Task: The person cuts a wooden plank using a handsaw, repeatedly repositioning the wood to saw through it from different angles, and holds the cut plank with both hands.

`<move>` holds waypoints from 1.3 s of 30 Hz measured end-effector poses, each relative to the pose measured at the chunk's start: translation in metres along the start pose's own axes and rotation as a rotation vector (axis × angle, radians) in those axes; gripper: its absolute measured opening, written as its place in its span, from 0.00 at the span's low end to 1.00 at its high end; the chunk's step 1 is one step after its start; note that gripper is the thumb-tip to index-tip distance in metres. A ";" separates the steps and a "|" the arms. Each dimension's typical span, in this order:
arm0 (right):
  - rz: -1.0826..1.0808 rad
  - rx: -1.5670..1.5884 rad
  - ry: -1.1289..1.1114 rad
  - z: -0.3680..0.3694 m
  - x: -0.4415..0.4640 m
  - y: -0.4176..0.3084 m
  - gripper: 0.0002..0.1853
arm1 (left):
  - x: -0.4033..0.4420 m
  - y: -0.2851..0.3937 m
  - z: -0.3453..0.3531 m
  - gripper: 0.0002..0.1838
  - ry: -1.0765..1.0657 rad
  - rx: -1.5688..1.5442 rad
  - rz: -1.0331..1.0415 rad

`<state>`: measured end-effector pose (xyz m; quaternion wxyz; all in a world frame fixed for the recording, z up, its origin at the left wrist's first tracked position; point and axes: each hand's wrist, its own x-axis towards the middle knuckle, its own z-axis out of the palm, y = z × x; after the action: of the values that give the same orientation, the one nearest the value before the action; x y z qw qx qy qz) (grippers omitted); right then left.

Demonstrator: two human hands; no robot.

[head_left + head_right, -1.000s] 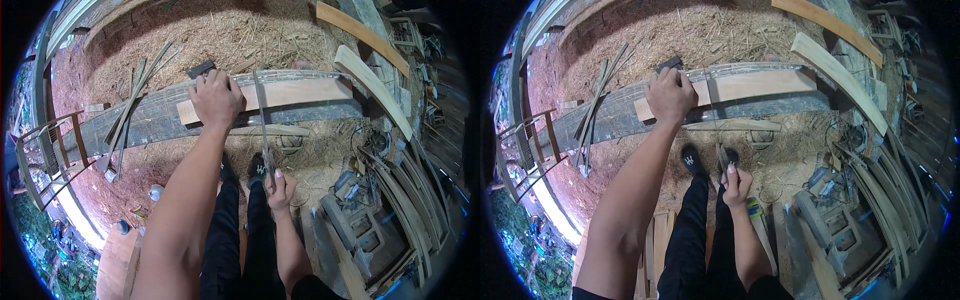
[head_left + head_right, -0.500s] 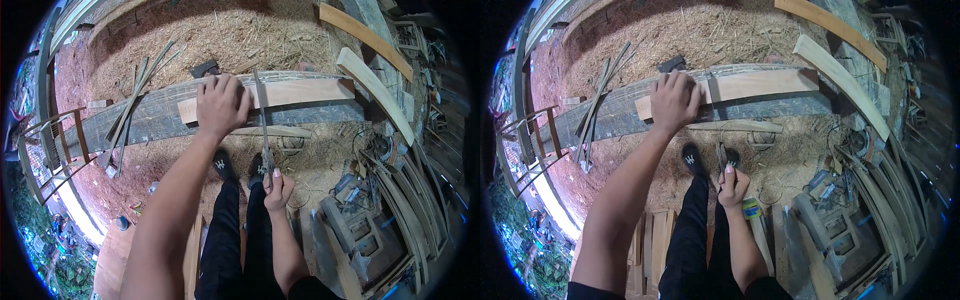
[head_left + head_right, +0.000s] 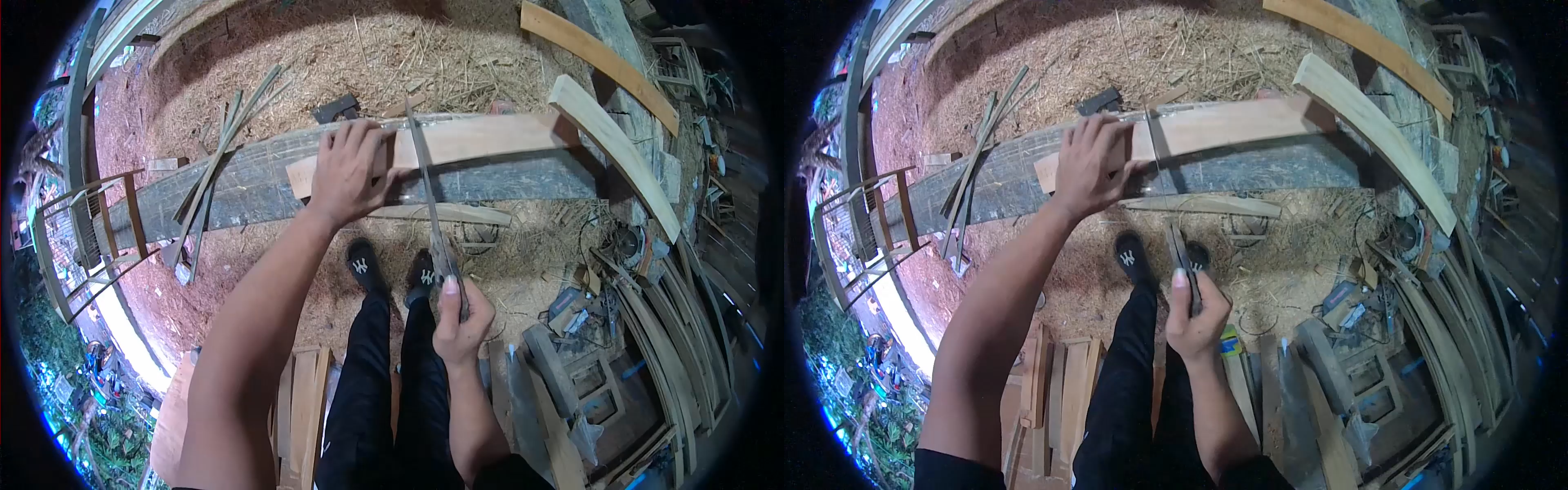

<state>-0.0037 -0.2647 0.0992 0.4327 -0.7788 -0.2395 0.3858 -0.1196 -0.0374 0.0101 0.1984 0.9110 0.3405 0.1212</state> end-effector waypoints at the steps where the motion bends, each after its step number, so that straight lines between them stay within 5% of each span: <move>1: -0.014 -0.044 0.002 0.000 0.000 -0.005 0.17 | -0.001 0.003 0.001 0.31 -0.012 0.003 -0.037; 23: -0.013 -0.024 0.010 0.012 0.021 -0.016 0.19 | 0.007 0.003 -0.002 0.31 0.021 0.019 -0.069; 31: -0.190 -0.039 0.000 0.017 0.015 0.074 0.20 | 0.006 -0.001 -0.002 0.32 0.008 -0.031 -0.015; 35: 0.012 0.291 -0.099 0.014 -0.004 0.097 0.22 | 0.006 -0.002 -0.003 0.30 0.009 -0.003 -0.003; 39: -0.002 0.251 -0.138 0.007 0.015 0.054 0.24 | 0.004 0.000 0.000 0.31 0.011 0.012 0.010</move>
<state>0.0014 -0.2778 0.0441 0.5095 -0.6900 -0.2196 0.4648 -0.1165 -0.0349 0.0110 0.1903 0.9134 0.3376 0.1249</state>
